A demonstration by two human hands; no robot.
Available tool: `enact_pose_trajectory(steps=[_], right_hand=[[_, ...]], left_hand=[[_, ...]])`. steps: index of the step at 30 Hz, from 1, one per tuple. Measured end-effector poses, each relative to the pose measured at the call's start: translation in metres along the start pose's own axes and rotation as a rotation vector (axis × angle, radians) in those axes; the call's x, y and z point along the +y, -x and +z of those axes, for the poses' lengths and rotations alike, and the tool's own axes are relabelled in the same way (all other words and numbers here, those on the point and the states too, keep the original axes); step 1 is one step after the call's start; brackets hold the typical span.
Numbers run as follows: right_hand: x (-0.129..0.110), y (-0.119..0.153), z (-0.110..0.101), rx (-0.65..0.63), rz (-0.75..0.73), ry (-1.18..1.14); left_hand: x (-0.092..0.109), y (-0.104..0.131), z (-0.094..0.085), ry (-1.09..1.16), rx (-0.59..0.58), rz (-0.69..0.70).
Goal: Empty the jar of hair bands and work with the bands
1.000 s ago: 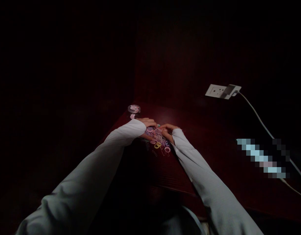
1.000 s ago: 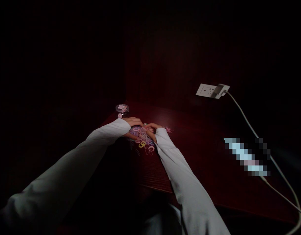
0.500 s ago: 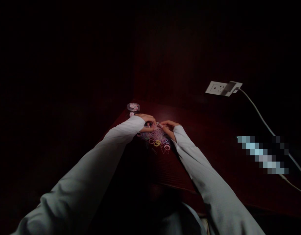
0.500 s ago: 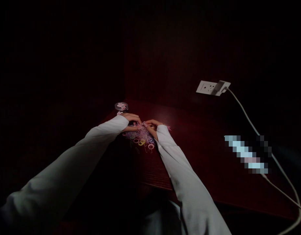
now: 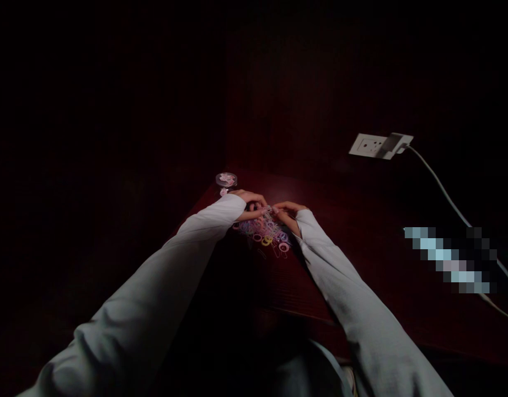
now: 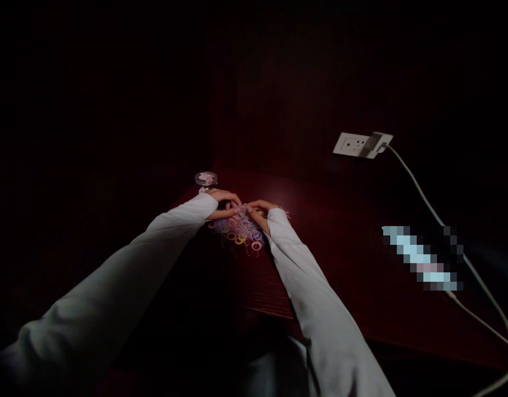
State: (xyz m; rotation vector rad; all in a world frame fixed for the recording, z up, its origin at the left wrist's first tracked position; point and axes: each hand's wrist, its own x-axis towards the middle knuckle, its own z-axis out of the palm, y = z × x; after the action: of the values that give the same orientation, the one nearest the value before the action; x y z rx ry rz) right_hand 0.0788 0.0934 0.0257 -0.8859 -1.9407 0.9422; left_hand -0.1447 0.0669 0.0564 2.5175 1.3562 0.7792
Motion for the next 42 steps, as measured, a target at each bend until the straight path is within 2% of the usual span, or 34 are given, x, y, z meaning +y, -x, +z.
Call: enact_pose_trajectory(steps=[4, 9, 15, 22, 28, 32, 37, 42], right_hand=[[-0.003, 0.002, -0.002, -0.014, -0.013, 0.038], [-0.004, 0.002, -0.008, -0.001, -0.099, 0.155], [-0.013, 0.011, -0.014, -0.125, -0.222, 0.358], [-0.015, 0.017, -0.011, -0.211, -0.262, 0.386], [-0.009, 0.012, -0.01, -0.191, -0.245, 0.312], [-0.006, 0.008, -0.009, -0.121, -0.214, 0.259], [-0.009, 0.007, -0.008, -0.057, -0.169, 0.224], [-0.012, 0.008, -0.003, -0.022, -0.103, 0.167]], left_hand=[[0.005, 0.003, -0.003, 0.005, 0.001, 0.003], [0.006, 0.003, -0.004, -0.018, 0.033, 0.035], [0.001, 0.0, -0.003, -0.008, -0.009, 0.087], [0.007, 0.001, -0.007, 0.018, -0.029, 0.105], [0.005, 0.0, -0.004, -0.056, -0.015, 0.154], [0.003, -0.001, -0.003, -0.083, -0.029, 0.153], [0.004, -0.001, -0.004, -0.105, -0.072, 0.15], [0.007, 0.001, -0.006, -0.1, -0.067, 0.141]])
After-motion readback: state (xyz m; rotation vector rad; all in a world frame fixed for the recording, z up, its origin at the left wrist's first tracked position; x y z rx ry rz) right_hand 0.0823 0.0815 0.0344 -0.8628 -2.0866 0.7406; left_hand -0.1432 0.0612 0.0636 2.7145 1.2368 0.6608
